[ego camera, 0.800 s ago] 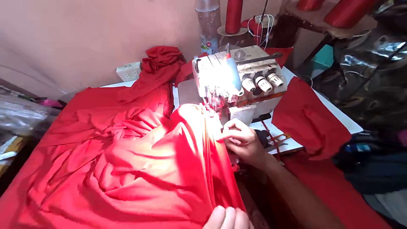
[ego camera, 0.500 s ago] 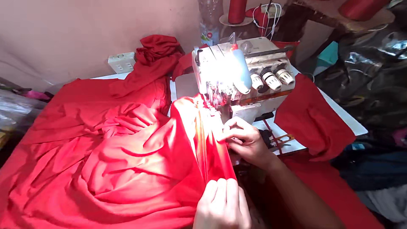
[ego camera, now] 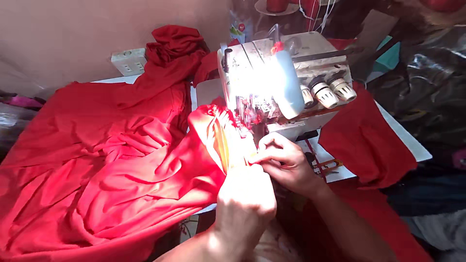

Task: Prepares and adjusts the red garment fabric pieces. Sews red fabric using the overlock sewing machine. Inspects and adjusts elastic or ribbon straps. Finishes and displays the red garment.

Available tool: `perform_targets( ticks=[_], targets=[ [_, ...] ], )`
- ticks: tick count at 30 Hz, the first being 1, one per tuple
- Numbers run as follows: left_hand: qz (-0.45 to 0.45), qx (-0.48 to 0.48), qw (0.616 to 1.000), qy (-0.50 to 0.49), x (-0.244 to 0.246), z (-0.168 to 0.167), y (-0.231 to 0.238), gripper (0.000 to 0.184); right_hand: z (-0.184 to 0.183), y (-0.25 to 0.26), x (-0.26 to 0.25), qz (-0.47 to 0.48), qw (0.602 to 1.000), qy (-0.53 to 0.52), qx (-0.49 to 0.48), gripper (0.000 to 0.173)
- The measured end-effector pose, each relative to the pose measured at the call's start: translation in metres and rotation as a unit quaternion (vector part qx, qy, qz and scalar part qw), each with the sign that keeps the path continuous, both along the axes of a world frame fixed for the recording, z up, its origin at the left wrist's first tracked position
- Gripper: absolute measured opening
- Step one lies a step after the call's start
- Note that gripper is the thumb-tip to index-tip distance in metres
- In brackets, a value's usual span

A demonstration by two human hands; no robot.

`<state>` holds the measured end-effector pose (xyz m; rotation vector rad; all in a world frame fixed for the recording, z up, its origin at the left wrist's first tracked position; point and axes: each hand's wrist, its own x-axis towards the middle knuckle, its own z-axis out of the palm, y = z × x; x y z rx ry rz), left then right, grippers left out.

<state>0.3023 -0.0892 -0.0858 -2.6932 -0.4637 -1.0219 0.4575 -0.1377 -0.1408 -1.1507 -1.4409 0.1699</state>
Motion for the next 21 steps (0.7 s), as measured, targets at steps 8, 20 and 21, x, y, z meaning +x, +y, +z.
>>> perform_targets(
  ticks=[8,20,21],
  targets=[
    [-0.063,-0.02,0.998,-0.004,-0.009,0.011,0.01,0.02,0.015,-0.009,-0.01,0.018,0.999,-0.05,-0.001,0.024],
    [0.029,-0.071,0.931,0.358,-0.008,0.069,0.198,0.019,-0.001,-0.014,-0.032,-0.012,0.995,0.098,0.007,0.044],
    [0.023,-0.087,0.935,0.344,-0.01,0.069,0.209,0.018,-0.001,-0.012,-0.032,-0.013,0.994,0.108,0.006,0.044]
  ],
)
